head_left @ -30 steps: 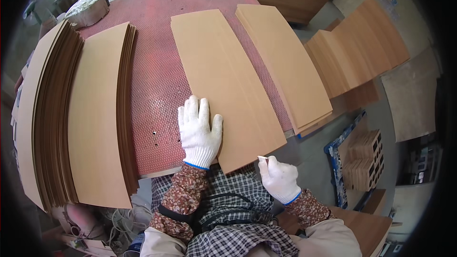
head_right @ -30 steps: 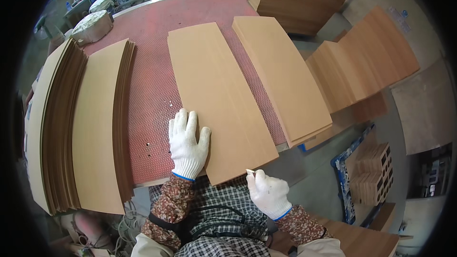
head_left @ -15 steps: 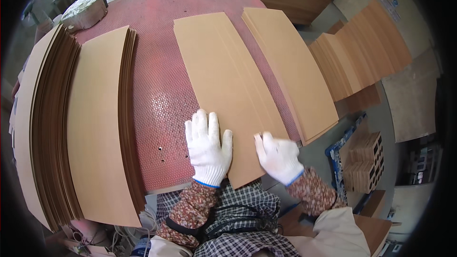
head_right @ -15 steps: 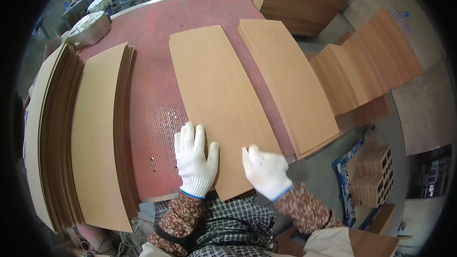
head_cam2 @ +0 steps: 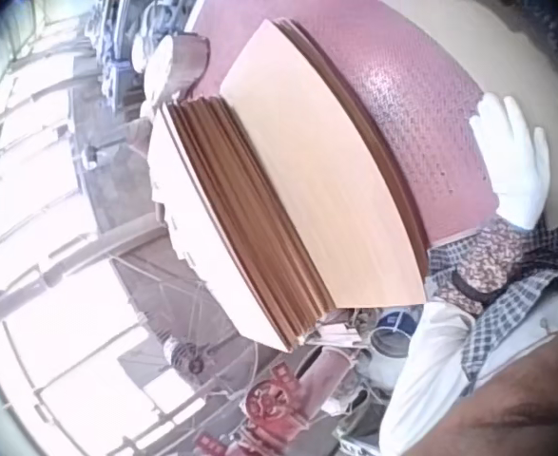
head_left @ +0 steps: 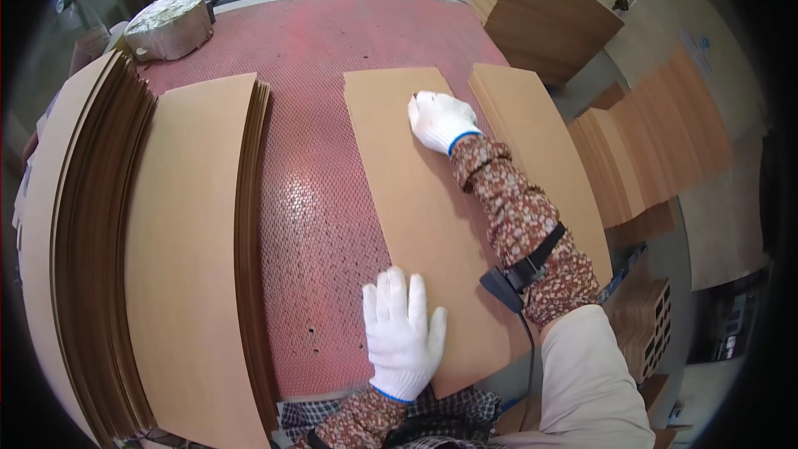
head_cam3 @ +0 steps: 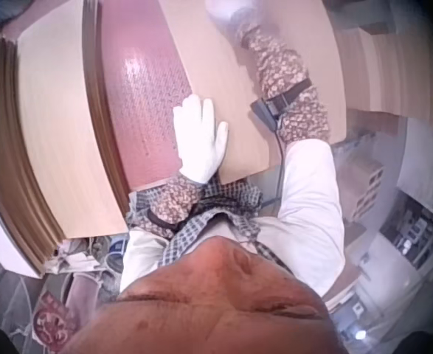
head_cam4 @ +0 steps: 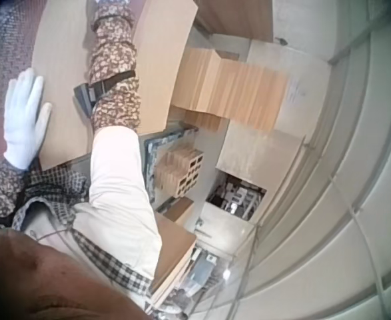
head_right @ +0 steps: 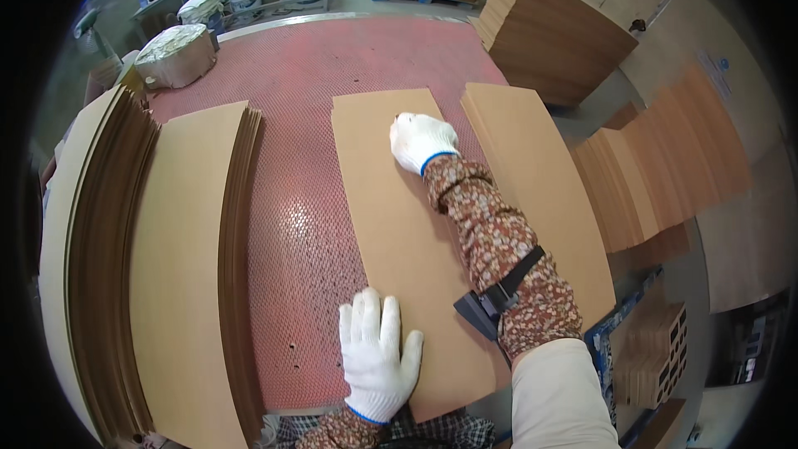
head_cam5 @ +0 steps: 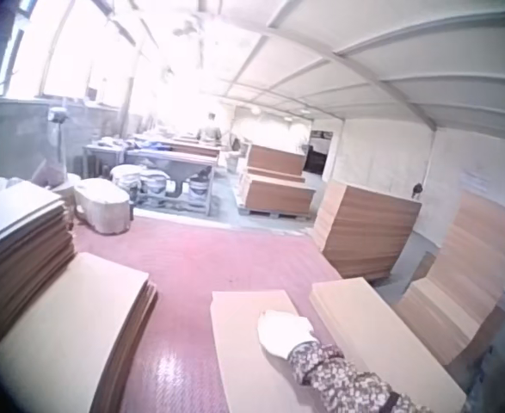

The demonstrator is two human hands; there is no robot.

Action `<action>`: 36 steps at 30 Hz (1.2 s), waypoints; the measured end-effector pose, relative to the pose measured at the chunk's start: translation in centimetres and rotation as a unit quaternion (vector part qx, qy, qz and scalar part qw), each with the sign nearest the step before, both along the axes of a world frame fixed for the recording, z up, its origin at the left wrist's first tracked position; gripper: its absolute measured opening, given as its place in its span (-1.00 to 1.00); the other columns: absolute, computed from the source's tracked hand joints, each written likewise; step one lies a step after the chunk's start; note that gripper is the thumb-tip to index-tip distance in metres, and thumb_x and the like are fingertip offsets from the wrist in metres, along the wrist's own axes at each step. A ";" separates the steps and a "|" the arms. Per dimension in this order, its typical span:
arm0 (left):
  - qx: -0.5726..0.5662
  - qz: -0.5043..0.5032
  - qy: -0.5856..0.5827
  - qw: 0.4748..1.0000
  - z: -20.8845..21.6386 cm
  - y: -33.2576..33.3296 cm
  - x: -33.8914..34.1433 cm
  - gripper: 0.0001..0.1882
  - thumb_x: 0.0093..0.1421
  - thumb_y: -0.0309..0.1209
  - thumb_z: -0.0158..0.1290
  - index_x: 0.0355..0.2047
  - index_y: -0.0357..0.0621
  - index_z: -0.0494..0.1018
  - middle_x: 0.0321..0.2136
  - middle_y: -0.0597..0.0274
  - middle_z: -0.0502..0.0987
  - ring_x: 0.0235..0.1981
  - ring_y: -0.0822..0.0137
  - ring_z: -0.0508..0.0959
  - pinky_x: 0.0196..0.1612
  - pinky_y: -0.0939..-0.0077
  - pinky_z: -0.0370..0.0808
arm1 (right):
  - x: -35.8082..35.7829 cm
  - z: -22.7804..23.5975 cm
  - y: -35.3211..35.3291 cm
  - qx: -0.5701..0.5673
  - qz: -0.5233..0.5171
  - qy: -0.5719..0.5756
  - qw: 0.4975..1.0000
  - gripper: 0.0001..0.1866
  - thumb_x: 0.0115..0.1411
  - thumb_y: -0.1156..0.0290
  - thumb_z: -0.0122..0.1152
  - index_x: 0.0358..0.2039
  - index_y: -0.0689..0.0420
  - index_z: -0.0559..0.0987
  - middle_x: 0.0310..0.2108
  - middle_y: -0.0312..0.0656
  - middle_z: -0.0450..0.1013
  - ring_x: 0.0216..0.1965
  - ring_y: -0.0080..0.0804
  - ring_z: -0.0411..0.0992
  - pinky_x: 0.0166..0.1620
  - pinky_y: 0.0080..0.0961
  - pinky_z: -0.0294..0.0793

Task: Marking and organizing thin wooden panels on a table in a manufacturing facility.

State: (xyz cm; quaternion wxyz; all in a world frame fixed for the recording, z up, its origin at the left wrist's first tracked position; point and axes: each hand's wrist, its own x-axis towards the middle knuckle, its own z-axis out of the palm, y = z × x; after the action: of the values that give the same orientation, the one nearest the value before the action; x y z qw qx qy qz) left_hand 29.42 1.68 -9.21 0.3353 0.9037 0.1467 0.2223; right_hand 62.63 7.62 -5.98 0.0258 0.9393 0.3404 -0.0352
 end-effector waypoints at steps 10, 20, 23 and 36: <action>-0.013 0.008 0.015 1.000 0.2 0.6 0.0 -0.27 -0.06 -0.31 0.38 0.11 -0.44 0.45 0.10 -0.33 0.44 0.14 -0.29 0.44 0.24 -0.23 0.34 | 6.8 0.7 6.8 0.021 -0.021 0.063 0.998 -0.48 0.41 0.16 -0.03 0.16 0.23 0.64 0.19 0.18 0.56 0.24 0.23 0.51 0.28 0.08 0.49; 0.003 0.007 -0.045 0.999 -0.8 0.0 -0.3 -0.29 -0.01 -0.40 0.38 0.13 -0.47 0.41 0.09 -0.43 0.43 0.13 -0.41 0.45 0.22 -0.33 0.36 | 2.0 0.4 2.5 0.015 -0.022 0.012 1.000 -0.49 0.49 0.10 -0.14 0.13 0.15 0.64 0.13 0.13 0.60 0.15 0.21 0.58 0.20 0.10 0.54; 0.004 0.010 -0.036 0.999 -0.7 -0.3 -0.4 -0.31 0.04 -0.38 0.37 0.14 -0.48 0.43 0.16 -0.44 0.42 0.20 -0.40 0.43 0.31 -0.32 0.31 | -1.5 0.0 -1.6 0.016 -0.009 -0.006 1.000 -0.50 0.51 0.06 -0.18 0.06 0.10 0.65 0.00 0.11 0.66 0.04 0.15 0.64 0.12 0.08 0.60; 0.093 0.061 -0.087 0.990 -1.9 -0.9 -0.3 -0.46 0.12 -0.38 0.29 0.07 -0.43 0.48 0.10 -0.27 0.46 0.11 -0.26 0.45 0.22 -0.08 0.41 | -23.0 -0.6 -22.2 0.044 0.009 -0.038 0.998 -0.66 0.52 0.14 0.03 -0.33 0.08 0.54 -0.66 -0.03 0.56 -0.61 -0.02 0.60 -0.54 -0.09 0.55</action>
State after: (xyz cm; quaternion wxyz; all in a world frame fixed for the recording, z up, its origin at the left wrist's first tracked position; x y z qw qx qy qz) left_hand 29.15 0.83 -11.14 0.2470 0.8974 0.1509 0.3330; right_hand 39.59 -14.60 -6.60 -0.0020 0.9369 0.3492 0.0155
